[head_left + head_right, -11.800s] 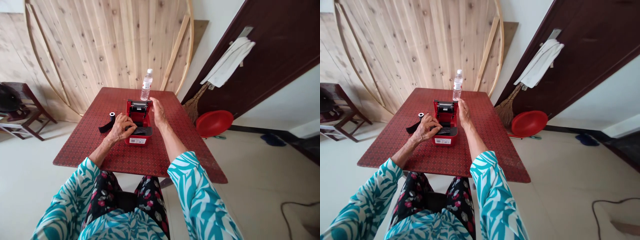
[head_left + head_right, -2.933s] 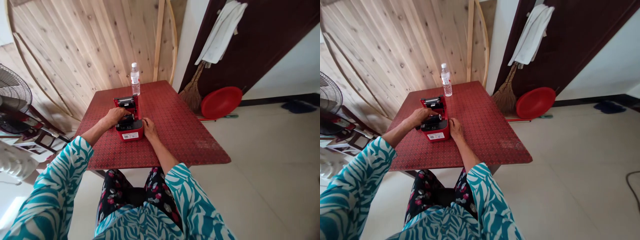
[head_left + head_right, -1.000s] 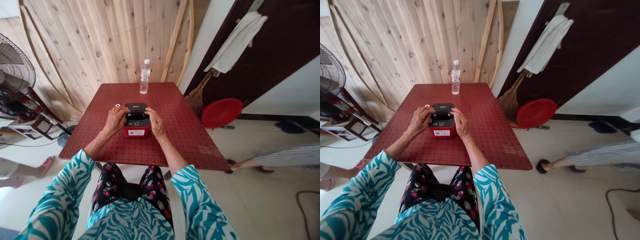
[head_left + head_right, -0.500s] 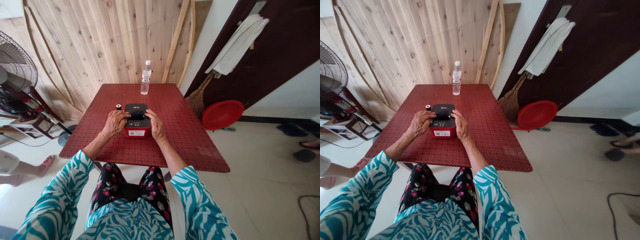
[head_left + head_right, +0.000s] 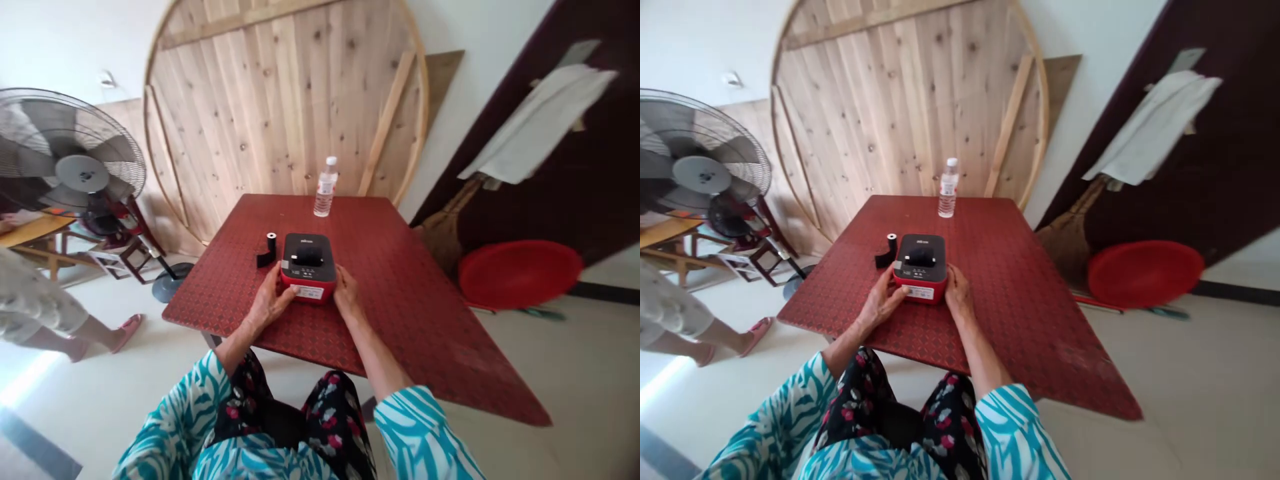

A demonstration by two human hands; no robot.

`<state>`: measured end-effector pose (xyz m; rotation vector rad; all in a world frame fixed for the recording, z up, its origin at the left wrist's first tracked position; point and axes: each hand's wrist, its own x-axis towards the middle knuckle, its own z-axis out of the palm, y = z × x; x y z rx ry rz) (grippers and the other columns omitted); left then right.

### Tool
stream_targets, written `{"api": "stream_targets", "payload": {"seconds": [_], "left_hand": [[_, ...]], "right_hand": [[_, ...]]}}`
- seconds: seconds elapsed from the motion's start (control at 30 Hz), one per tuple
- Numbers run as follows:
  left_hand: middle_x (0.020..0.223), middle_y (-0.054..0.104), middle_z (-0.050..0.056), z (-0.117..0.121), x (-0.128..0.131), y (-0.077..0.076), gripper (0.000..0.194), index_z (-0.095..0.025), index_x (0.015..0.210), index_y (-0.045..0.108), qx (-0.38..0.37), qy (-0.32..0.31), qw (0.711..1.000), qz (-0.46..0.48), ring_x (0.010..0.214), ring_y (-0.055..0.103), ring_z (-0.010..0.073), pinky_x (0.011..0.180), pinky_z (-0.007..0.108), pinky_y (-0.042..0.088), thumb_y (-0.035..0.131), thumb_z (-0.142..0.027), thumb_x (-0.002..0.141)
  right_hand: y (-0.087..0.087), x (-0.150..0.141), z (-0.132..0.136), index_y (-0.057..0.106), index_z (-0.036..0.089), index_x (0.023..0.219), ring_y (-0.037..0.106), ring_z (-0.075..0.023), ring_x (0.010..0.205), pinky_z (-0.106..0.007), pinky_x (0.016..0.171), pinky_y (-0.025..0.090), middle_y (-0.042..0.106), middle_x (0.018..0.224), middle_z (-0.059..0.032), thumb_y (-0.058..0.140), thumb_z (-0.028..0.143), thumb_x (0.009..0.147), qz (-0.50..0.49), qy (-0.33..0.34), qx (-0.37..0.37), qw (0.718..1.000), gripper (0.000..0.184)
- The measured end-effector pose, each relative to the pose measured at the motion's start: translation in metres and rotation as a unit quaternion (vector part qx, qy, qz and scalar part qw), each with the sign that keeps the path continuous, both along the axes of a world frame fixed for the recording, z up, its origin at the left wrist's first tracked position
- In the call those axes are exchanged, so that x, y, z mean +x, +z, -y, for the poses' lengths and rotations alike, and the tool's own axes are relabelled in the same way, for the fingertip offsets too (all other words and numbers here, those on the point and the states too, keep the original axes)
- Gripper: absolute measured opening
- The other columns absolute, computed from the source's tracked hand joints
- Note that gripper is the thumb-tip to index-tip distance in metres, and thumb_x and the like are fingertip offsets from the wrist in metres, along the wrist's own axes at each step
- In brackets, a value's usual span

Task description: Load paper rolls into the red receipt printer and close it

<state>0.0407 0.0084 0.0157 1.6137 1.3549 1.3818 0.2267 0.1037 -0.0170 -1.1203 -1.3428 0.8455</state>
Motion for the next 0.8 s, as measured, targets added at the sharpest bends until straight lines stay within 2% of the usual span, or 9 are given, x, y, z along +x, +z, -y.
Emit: {"api": "stream_targets", "payload": {"seconds": [0.1, 0.2, 0.4, 0.57, 0.8], "left_hand": [[0.143, 0.054, 0.013, -0.003, -0.001, -0.001, 0.080, -0.023, 0.154, 0.028, -0.006, 0.002, 1.000, -0.021, 0.131, 0.053, 0.0298, 0.111, 0.047, 0.044, 0.062, -0.050, 0.087], [0.145, 0.054, 0.010, 0.000, -0.006, 0.005, 0.080, -0.026, 0.155, 0.026, -0.025, -0.002, 0.999, -0.037, 0.134, 0.050, 0.0285, 0.115, 0.046, 0.040, 0.061, -0.049, 0.087], [0.147, 0.052, 0.006, -0.001, -0.014, 0.014, 0.077, -0.025, 0.155, 0.027, -0.038, -0.021, 0.998, -0.051, 0.136, 0.049, 0.0260, 0.117, 0.041, 0.036, 0.059, -0.046, 0.088], [0.143, 0.057, 0.005, -0.006, -0.014, 0.012, 0.074, -0.027, 0.154, 0.027, -0.037, -0.037, 0.997, -0.050, 0.131, 0.054, 0.0251, 0.112, 0.040, 0.042, 0.058, -0.044, 0.089], [0.151, 0.047, 0.010, -0.011, -0.013, 0.001, 0.075, -0.024, 0.153, 0.028, 0.011, -0.062, 0.998, 0.015, 0.137, 0.047, 0.0257, 0.116, 0.043, 0.036, 0.060, -0.046, 0.089]], "right_hand": [[-0.003, 0.002, 0.000, 0.071, 0.022, 0.103, 0.068, -0.0297, 0.104, -0.050, 0.096, 0.050, 0.075, 0.109, -0.0124, 0.045, 0.063, 0.083, 0.006, 0.005, 0.002, 1.000, 0.053], [0.000, 0.000, 0.003, 0.071, 0.022, 0.100, 0.068, -0.0299, 0.101, -0.049, 0.093, 0.050, 0.075, 0.107, -0.0123, 0.045, 0.062, 0.083, 0.009, 0.003, 0.001, 1.000, 0.051], [0.008, -0.005, 0.012, 0.069, 0.018, 0.099, 0.067, -0.0277, 0.101, -0.045, 0.093, 0.050, 0.075, 0.106, -0.0125, 0.041, 0.060, 0.085, 0.027, -0.016, 0.003, 1.000, 0.053], [0.006, -0.004, 0.012, 0.069, 0.020, 0.096, 0.066, -0.0239, 0.098, -0.041, 0.093, 0.049, 0.075, 0.102, -0.0092, 0.039, 0.057, 0.089, 0.029, -0.007, 0.018, 0.999, 0.049], [0.007, -0.005, 0.009, 0.070, 0.022, 0.095, 0.065, -0.0232, 0.097, -0.040, 0.092, 0.048, 0.075, 0.099, -0.0067, 0.043, 0.054, 0.089, -0.006, -0.017, 0.020, 1.000, 0.043]]}}
